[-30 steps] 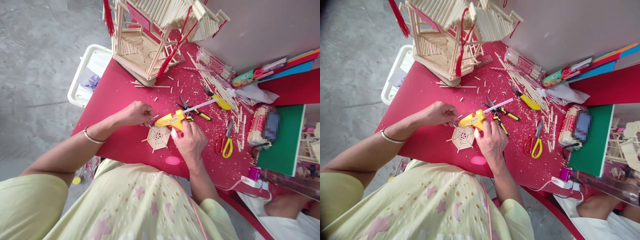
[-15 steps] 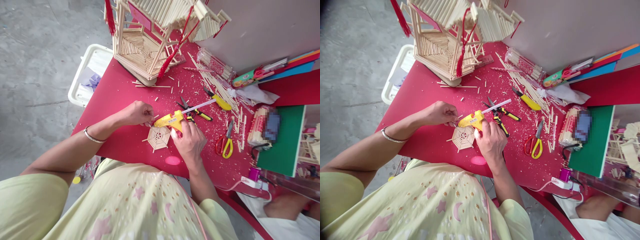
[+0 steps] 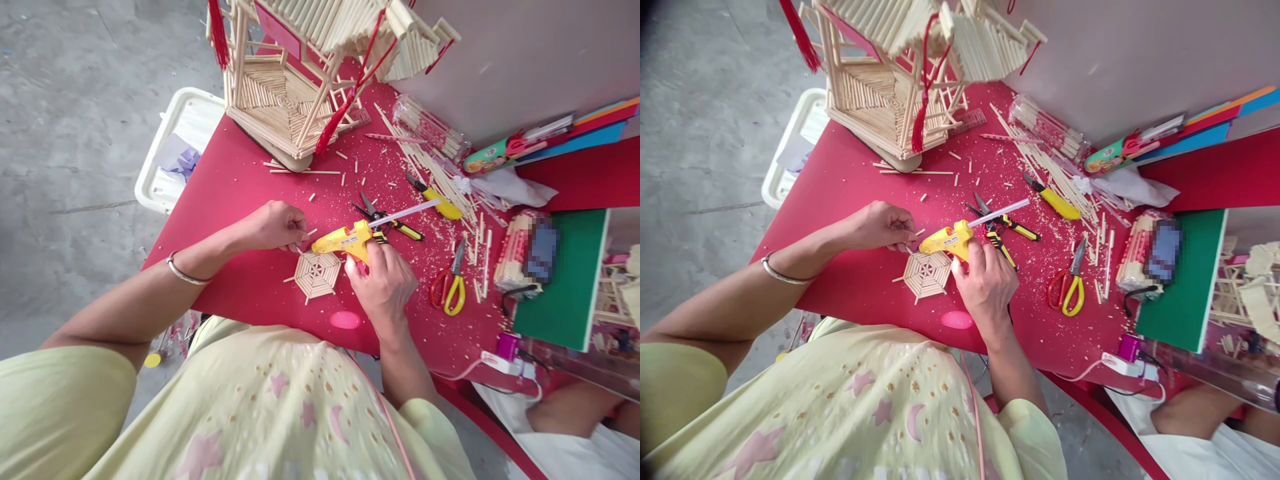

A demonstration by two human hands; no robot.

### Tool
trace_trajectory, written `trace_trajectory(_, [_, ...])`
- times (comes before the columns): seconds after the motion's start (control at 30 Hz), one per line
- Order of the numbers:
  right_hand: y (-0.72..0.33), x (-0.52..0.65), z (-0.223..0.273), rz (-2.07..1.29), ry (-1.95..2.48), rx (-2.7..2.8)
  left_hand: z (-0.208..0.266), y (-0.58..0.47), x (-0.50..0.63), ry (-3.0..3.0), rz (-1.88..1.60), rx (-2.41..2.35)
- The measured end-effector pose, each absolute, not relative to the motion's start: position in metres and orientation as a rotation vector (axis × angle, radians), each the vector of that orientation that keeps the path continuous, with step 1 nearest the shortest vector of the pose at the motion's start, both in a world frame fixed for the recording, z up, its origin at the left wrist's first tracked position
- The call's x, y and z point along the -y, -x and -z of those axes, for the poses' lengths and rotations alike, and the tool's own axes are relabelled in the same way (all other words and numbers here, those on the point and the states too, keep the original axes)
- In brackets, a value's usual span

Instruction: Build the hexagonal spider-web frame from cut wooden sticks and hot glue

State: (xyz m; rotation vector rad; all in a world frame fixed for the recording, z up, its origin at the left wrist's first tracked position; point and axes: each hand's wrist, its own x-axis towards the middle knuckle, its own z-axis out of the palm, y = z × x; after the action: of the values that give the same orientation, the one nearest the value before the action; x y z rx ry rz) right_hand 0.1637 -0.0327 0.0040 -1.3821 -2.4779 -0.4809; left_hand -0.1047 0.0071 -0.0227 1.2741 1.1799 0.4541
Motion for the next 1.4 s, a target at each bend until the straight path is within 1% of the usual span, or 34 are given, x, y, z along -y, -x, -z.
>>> trace_trajectory(0.43, [-0.184,0.031,-0.004,0.542,1.499,2.411,0.025,0.105,-0.009,-1.27,-0.428,-1.183])
trace_trajectory(0.63, [-0.184,0.03,-0.005,0.607,1.481,2.415,0.025,0.105,-0.008,-1.286,-0.437,-1.19])
trace_trajectory(0.73, [-0.186,0.03,-0.004,0.596,1.49,2.418,0.025,0.105,-0.008,-1.294,-0.442,-1.186])
trace_trajectory(0.93, [-0.19,0.032,-0.002,0.474,1.541,2.411,0.025,0.105,-0.007,-1.297,-0.445,-1.19])
trace_trajectory(1.2, [-0.184,0.032,-0.001,0.49,1.509,2.419,0.026,0.104,-0.007,-1.287,-0.437,-1.21])
trace_trajectory(1.4, [-0.188,0.035,-0.003,0.574,1.504,2.387,0.024,0.104,-0.008,-1.274,-0.436,-1.207])
